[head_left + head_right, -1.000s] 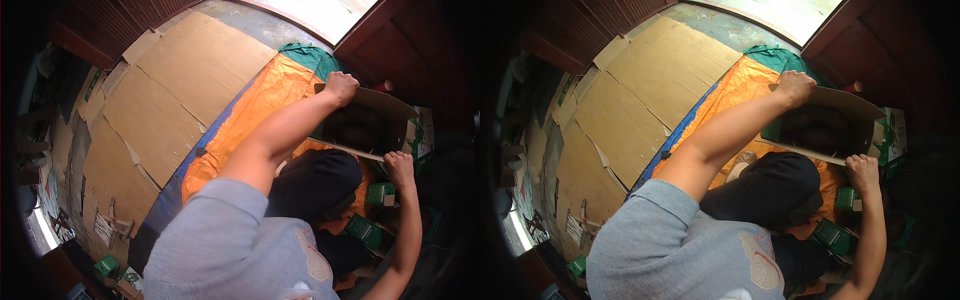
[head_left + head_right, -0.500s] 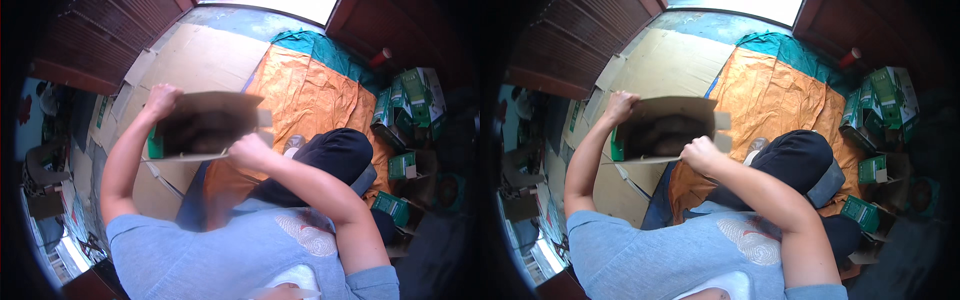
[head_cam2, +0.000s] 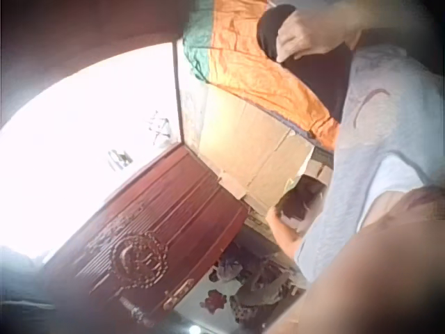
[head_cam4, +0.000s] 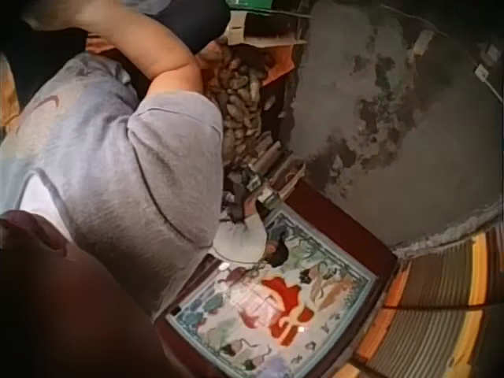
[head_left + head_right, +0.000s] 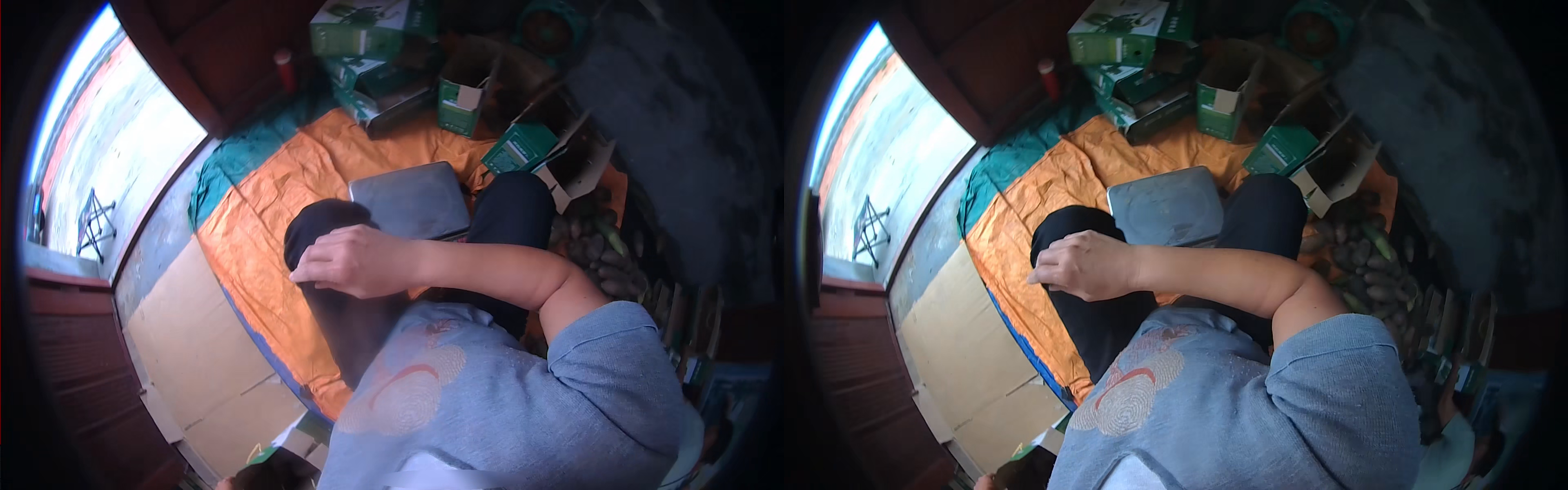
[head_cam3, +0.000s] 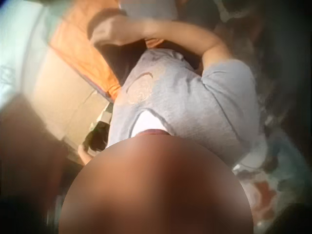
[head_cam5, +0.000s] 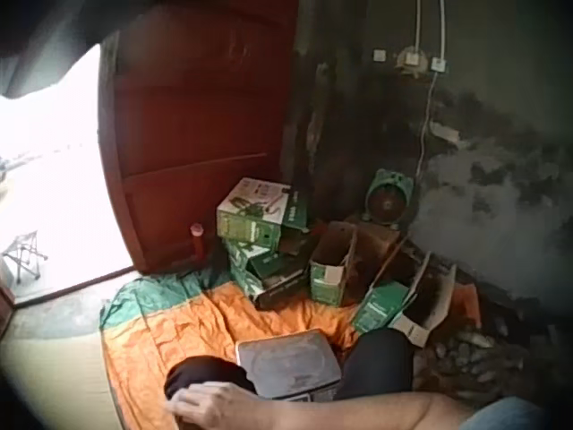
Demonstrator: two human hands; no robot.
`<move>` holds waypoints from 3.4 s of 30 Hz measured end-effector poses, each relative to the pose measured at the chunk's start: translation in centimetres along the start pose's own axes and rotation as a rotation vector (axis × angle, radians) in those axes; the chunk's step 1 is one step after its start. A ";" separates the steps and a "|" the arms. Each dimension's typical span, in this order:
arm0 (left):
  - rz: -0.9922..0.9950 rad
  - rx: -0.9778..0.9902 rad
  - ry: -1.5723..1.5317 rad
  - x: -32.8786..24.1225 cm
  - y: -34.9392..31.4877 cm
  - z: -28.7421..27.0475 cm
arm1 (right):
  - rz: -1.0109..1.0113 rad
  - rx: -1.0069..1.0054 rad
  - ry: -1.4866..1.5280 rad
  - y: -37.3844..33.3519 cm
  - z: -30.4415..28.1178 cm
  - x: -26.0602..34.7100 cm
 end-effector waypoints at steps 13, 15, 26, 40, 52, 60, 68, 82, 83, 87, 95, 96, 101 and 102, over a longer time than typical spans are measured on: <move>0.817 -0.767 0.047 -45.1 10.4 -49.4 | 1.240 -1.083 -0.313 -45.4 -25.2 -11.8; 1.038 -1.034 -0.036 -52.1 9.3 -54.4 | 1.418 -1.116 -0.331 -50.2 -24.2 -14.9; 1.721 -1.037 -0.309 -84.9 -2.9 -51.9 | 1.341 -1.156 -0.141 -48.1 -26.2 -24.9; 1.483 -0.645 -0.592 -87.7 0.6 -53.5 | 1.713 -0.845 -0.202 -34.9 -37.3 -41.5; 1.485 -0.812 -0.703 -86.0 0.6 -55.8 | 2.049 -0.548 -0.252 -33.3 -35.6 -45.9; 1.515 -0.769 -0.653 -85.6 -0.6 -55.7 | 1.973 -0.614 -0.477 -33.9 -34.9 -45.5; 1.517 -0.788 -0.658 -85.0 0.0 -55.5 | 1.855 -0.604 -0.740 -28.3 -31.5 -44.3; 1.558 -0.844 -0.691 -83.8 -0.5 -56.6 | 1.877 -0.694 -0.657 -28.0 -33.6 -45.5; 1.568 -0.852 -0.688 -83.6 -0.5 -56.6 | 1.873 -0.693 -0.663 -27.1 -35.1 -44.8; 1.587 -0.861 -0.735 -83.2 -0.9 -56.8 | 1.791 -0.559 -0.922 -23.9 -41.3 -41.8; 1.606 -0.928 -0.751 -81.7 -0.4 -56.6 | 1.795 -0.596 -0.985 -17.8 -51.8 -31.2; 1.591 -0.907 -0.756 -81.7 0.1 -56.4 | 1.778 -0.583 -1.001 -16.6 -52.6 -29.4; 1.576 -1.009 -0.803 -79.7 0.8 -56.4 | 1.498 -0.497 -1.193 -11.5 -56.3 -20.9; 1.586 -1.003 -0.838 -79.4 0.7 -56.6 | 1.395 -0.518 -1.231 -12.5 -57.9 -19.8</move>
Point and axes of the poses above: each hand's wrist, its own y-axis towards the middle knuckle, its own z-axis out of the palm, x = y × z, the point moved 4 cm from there along y, towards the middle knuckle, and after that the axes turned 10 degrees about z, right-handed, at the moved point
